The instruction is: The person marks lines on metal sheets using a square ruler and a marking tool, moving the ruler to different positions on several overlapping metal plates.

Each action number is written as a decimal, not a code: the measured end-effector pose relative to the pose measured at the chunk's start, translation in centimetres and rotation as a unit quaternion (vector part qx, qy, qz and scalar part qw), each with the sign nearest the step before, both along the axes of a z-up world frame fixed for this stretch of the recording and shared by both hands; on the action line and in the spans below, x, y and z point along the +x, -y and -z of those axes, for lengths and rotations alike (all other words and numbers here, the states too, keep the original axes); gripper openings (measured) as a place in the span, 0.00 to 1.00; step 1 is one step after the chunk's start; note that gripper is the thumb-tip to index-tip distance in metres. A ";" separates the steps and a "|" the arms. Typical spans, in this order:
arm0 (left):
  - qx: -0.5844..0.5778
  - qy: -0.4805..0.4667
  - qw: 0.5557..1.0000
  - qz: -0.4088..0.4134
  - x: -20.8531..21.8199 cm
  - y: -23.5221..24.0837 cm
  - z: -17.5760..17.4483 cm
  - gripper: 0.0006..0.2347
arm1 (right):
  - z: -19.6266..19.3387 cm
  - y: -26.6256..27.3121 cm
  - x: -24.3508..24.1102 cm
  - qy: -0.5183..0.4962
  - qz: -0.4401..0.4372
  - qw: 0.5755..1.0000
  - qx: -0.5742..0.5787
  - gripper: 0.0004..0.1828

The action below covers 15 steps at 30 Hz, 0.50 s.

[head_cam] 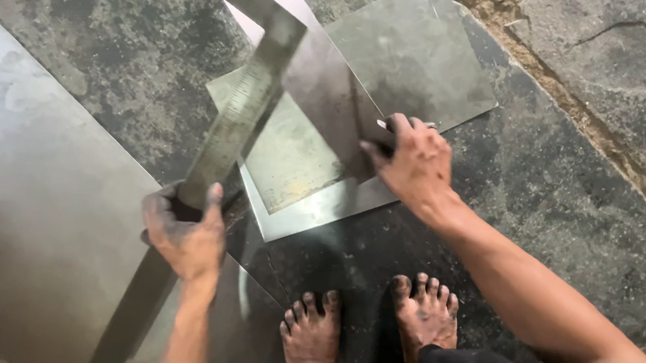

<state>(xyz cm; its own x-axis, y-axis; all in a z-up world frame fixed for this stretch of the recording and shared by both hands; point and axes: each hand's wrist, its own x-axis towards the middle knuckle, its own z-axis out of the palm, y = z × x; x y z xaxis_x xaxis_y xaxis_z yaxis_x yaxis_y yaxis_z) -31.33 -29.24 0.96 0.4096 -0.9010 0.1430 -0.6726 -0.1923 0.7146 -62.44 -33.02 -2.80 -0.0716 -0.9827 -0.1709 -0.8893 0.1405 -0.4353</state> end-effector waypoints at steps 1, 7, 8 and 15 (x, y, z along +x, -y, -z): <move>-0.016 0.011 1.000 0.005 0.2 0.1 -0.4 0.19 | -0.7 -0.6 -0.1 -0.005 0.000 0.999 -0.034 0.20; -0.012 0.072 0.997 0.027 0.8 1.9 -2.7 0.19 | -5.3 -5.9 3.8 0.083 -0.182 0.979 0.031 0.35; -0.016 0.086 0.995 0.039 0.8 2.1 -2.8 0.19 | -5.4 -6.6 4.4 0.116 -0.204 0.972 -0.015 0.34; 0.005 0.022 0.999 0.025 1.2 2.0 -2.8 0.19 | -1.8 -8.0 4.3 0.132 -0.088 0.987 0.010 0.35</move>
